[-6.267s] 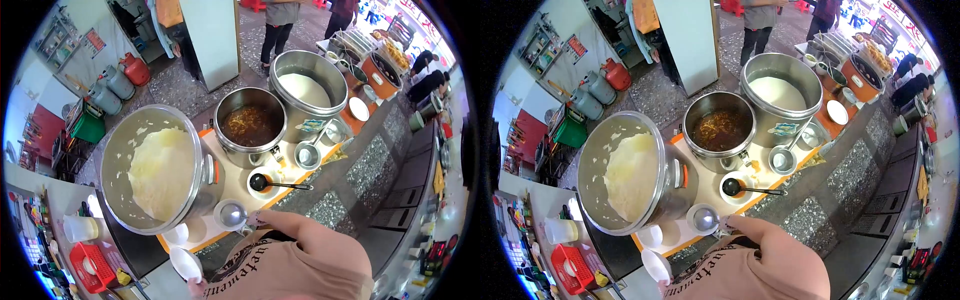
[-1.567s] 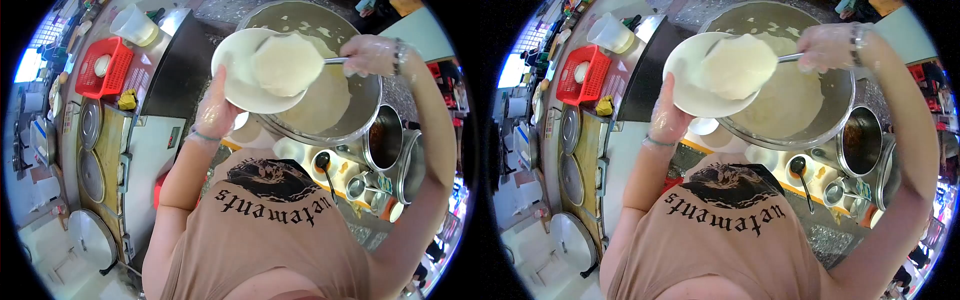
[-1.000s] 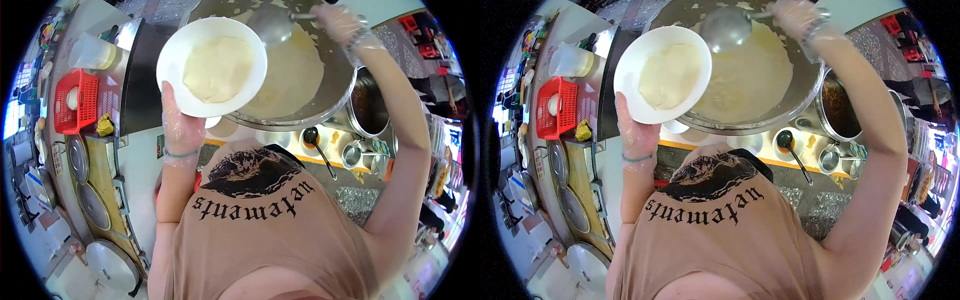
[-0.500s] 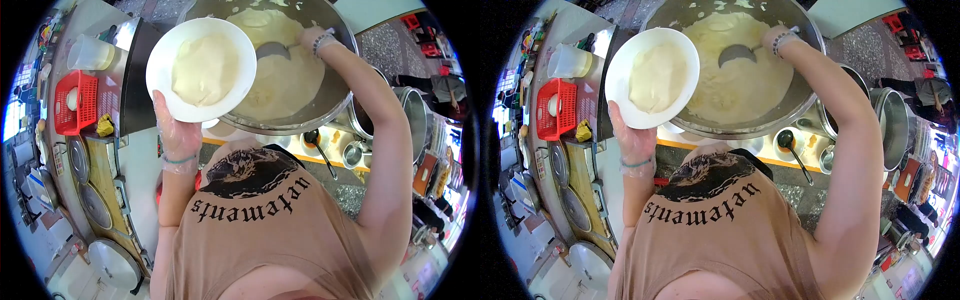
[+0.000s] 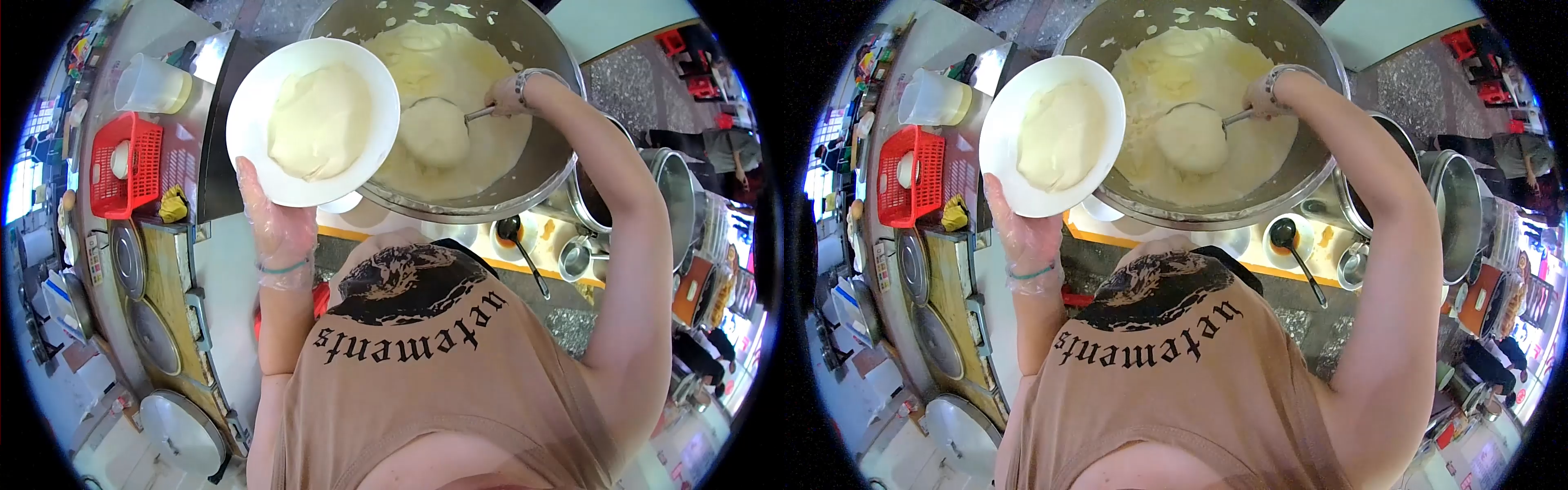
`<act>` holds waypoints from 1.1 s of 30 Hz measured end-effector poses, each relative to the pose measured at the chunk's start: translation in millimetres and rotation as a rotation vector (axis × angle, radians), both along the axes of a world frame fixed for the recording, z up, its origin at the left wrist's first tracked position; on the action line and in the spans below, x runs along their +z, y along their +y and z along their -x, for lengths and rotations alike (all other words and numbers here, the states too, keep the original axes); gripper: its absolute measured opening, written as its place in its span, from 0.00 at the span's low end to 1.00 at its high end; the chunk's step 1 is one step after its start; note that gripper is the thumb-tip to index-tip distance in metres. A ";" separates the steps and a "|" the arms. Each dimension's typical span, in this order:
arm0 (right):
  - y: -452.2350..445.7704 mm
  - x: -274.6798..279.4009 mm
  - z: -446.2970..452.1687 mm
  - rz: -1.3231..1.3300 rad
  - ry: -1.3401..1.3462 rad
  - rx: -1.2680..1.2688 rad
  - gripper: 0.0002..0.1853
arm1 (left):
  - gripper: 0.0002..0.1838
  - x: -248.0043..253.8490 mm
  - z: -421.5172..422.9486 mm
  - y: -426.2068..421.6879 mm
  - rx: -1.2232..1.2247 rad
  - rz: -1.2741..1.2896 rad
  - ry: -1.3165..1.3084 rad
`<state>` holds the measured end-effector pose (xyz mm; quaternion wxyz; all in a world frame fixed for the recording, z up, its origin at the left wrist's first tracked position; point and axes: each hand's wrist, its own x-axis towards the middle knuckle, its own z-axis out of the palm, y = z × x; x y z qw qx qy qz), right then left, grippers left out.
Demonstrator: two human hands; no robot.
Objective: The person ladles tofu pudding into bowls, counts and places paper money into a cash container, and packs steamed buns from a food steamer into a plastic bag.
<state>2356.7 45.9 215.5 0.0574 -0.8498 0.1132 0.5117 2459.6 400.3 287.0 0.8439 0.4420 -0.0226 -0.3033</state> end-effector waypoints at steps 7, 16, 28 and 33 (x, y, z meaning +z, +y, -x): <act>0.1 78.6 -2.7 -0.051 -0.125 -0.087 0.13 | 0.29 10.3 0.6 8.2 0.027 0.010 -0.023; 46.9 226.8 -9.5 -0.028 -0.278 -0.174 0.10 | 0.30 9.2 -2.3 19.8 -0.099 0.030 0.010; 67.5 225.1 -43.9 -0.035 -0.108 -0.144 0.14 | 0.31 13.9 15.9 -1.5 -0.353 0.092 0.065; 86.9 210.7 -20.0 0.260 -0.723 0.192 0.11 | 0.31 8.7 19.6 -2.8 -0.342 0.068 0.081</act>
